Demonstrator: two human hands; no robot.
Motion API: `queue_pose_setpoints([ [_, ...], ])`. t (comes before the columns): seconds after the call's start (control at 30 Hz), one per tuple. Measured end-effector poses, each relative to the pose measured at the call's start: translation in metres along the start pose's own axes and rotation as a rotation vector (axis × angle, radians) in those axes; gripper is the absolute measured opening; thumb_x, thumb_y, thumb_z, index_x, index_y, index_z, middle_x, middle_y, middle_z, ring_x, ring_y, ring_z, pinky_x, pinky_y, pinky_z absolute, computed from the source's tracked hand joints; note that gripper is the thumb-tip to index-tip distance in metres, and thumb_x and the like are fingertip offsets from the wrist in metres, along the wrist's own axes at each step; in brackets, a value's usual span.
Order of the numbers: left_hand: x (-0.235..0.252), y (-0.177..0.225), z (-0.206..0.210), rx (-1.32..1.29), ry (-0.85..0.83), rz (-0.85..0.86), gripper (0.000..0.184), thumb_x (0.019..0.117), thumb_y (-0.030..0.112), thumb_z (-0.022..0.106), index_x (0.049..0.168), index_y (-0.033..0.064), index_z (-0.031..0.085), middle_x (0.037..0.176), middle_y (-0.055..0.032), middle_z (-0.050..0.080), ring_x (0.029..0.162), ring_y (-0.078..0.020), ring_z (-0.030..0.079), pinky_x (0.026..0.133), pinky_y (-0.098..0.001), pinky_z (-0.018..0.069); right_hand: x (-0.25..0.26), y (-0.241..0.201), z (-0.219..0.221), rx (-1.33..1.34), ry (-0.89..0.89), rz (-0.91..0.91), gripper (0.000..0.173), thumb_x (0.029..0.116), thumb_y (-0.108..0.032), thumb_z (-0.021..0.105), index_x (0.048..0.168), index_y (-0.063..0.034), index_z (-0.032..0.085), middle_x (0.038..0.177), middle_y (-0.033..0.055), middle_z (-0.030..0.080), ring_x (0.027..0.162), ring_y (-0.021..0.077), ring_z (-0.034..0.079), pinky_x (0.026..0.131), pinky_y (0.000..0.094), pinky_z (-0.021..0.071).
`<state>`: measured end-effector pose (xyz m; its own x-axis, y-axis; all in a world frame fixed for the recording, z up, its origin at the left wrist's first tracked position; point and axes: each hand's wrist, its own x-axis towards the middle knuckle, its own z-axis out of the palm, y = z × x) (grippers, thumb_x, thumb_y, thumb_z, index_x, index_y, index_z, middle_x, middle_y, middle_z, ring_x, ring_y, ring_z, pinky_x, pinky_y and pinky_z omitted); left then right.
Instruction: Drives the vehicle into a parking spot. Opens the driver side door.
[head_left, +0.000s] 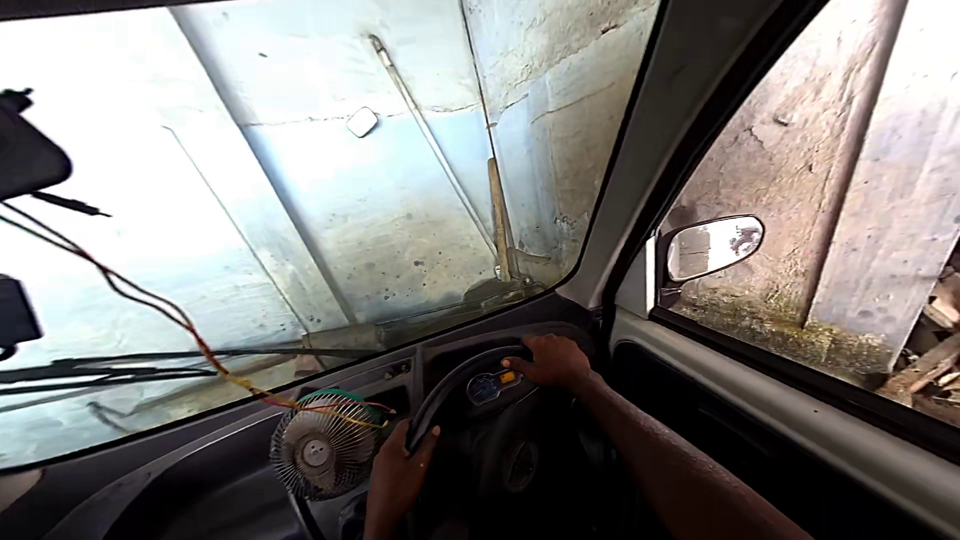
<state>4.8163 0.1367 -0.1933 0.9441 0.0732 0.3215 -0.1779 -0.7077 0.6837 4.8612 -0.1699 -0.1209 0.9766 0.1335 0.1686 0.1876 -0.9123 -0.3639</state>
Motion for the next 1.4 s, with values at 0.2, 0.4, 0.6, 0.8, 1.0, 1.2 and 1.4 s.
queue_pose_setpoints([
  [0.2,0.089,-0.028,0.022,-0.016,0.002,0.034,0.041,0.0956,0.038,0.068,0.118,0.0039,0.066,0.086,-0.0113,0.067,0.068,-0.0228,0.063,0.065,-0.0492,0.0536,0.089,0.011,0.017,0.031,0.035,0.007,0.063,0.0958,-0.071,0.05,0.112,-0.0125,0.065,0.092,0.0127,0.07,0.09,0.0339,0.07,0.074,0.0578,0.0551],
  [0.4,0.159,-0.044,0.037,-0.012,0.012,0.051,0.039,0.0955,0.037,0.068,0.116,0.0037,0.066,0.084,-0.0108,0.066,0.066,-0.0216,0.061,0.064,-0.0482,0.0522,0.166,0.02,0.028,0.04,0.009,-0.005,0.064,0.0953,-0.072,0.05,0.115,-0.0131,0.065,0.094,0.0118,0.07,0.092,0.0333,0.07,0.075,0.0576,0.0553],
  [0.6,0.211,-0.061,0.048,-0.039,0.002,0.045,0.039,0.0948,0.037,0.068,0.116,0.0042,0.066,0.085,-0.01,0.066,0.065,-0.02,0.061,0.062,-0.0455,0.0534,0.218,0.025,0.036,0.023,0.013,-0.007,0.064,0.0955,-0.073,0.048,0.111,-0.0128,0.064,0.091,0.0116,0.068,0.089,0.0327,0.07,0.071,0.056,0.0552],
  [0.8,0.247,-0.07,0.058,-0.06,0.021,0.041,0.035,0.0942,0.037,0.069,0.112,0.0069,0.068,0.081,-0.005,0.065,0.061,-0.0151,0.06,0.059,-0.0387,0.0528,0.255,0.029,0.043,-0.002,0.006,-0.006,0.067,0.0953,-0.076,0.043,0.111,-0.014,0.065,0.094,0.0109,0.069,0.092,0.0314,0.07,0.074,0.055,0.0548],
  [1.0,0.266,-0.07,0.06,-0.124,0.05,0.061,0.03,0.0954,0.034,0.07,0.111,0.0076,0.071,0.081,-0.0031,0.07,0.063,-0.0138,0.065,0.06,-0.0366,0.0561,0.261,0.046,0.045,0.288,0.117,0.026,0.057,0.1002,-0.062,0.052,0.136,-0.0197,0.064,0.114,0.0111,0.073,0.106,0.0322,0.07,0.088,0.0609,0.0538],
  [1.2,0.24,-0.092,0.06,-0.025,0.438,-0.022,0.039,0.1069,0.032,0.052,0.1,-0.0004,0.073,0.084,-0.0137,0.07,0.078,-0.0239,0.066,0.076,-0.0494,0.0531,0.186,0.079,0.086,0.453,0.407,-0.024,0.058,0.1062,-0.051,0.046,0.151,-0.0147,0.05,0.15,0.0096,0.055,0.137,0.0284,0.054,0.112,0.0559,0.0445],
  [1.4,0.206,-0.153,0.04,0.524,0.069,-0.225,0.041,0.0989,0.041,0.058,0.118,0.0067,0.073,0.117,-0.0219,0.071,0.116,-0.0456,0.064,0.095,-0.0683,0.0479,0.049,0.16,0.184,0.688,0.408,0.252,0.053,0.106,-0.04,0.047,0.142,-0.002,0.056,0.131,0.0153,0.066,0.118,0.0205,0.066,0.102,0.0385,0.0543],
])
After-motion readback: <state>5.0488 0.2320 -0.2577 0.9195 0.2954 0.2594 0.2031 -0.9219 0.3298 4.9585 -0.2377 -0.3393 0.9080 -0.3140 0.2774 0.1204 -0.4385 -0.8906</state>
